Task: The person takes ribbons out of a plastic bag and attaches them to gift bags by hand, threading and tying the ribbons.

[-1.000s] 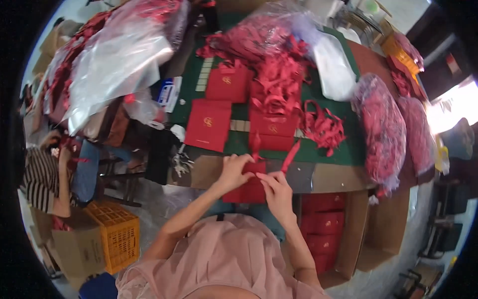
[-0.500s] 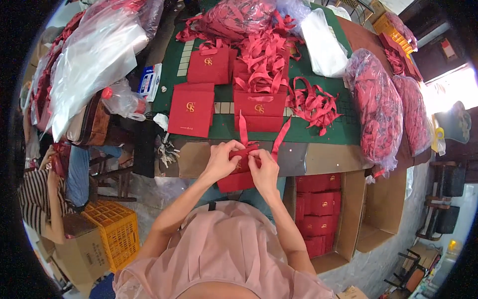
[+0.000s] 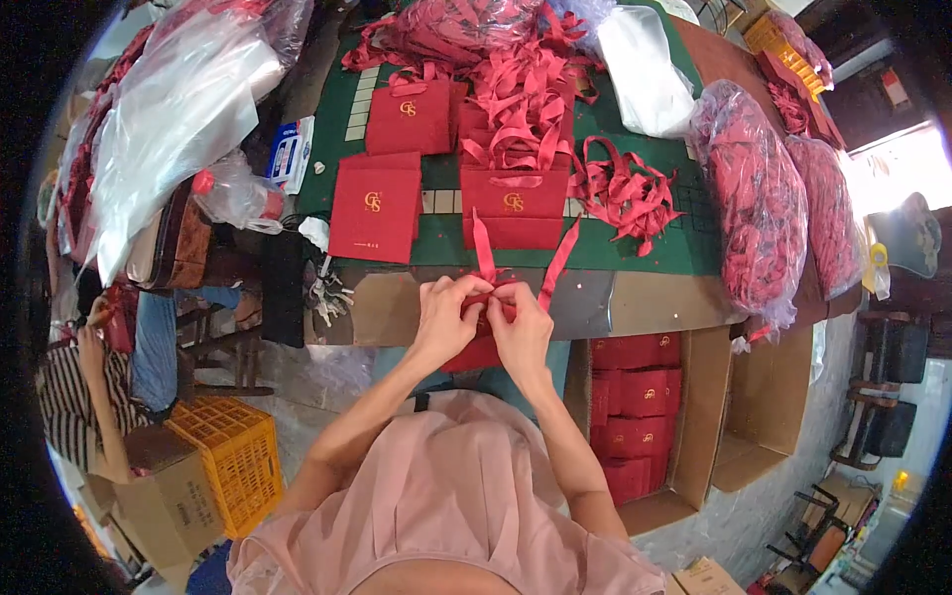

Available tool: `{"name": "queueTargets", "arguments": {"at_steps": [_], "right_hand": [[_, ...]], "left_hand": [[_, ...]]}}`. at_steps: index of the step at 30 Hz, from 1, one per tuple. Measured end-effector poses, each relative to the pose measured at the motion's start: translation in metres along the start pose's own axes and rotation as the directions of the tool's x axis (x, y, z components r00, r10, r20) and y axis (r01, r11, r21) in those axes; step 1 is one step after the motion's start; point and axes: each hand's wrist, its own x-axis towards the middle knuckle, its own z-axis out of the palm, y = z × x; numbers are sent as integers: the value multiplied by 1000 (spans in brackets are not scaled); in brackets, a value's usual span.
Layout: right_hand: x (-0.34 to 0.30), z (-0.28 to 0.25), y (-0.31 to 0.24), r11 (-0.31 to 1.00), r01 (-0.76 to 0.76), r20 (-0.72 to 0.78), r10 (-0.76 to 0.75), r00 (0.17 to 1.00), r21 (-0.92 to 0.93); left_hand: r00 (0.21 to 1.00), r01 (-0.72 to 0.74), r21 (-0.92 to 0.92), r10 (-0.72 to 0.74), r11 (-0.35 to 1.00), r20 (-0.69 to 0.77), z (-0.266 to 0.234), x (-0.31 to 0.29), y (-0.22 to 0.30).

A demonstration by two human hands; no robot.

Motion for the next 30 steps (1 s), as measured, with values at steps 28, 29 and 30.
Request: {"name": "queueTargets", "arguments": {"at_steps": [28, 29, 30], "right_hand": [[51, -51, 12, 987, 133, 570, -158, 807, 85], [51, -51, 15, 979, 179, 554, -204, 807, 100], [53, -51, 16, 979, 177, 551, -203, 809, 100]], "left_hand": [[896, -436, 227, 443, 871, 23, -15, -1, 6], [895, -439, 227, 446, 869, 26, -15, -1, 5], [889, -449, 240, 456, 861, 31, -14, -1, 4]]}}
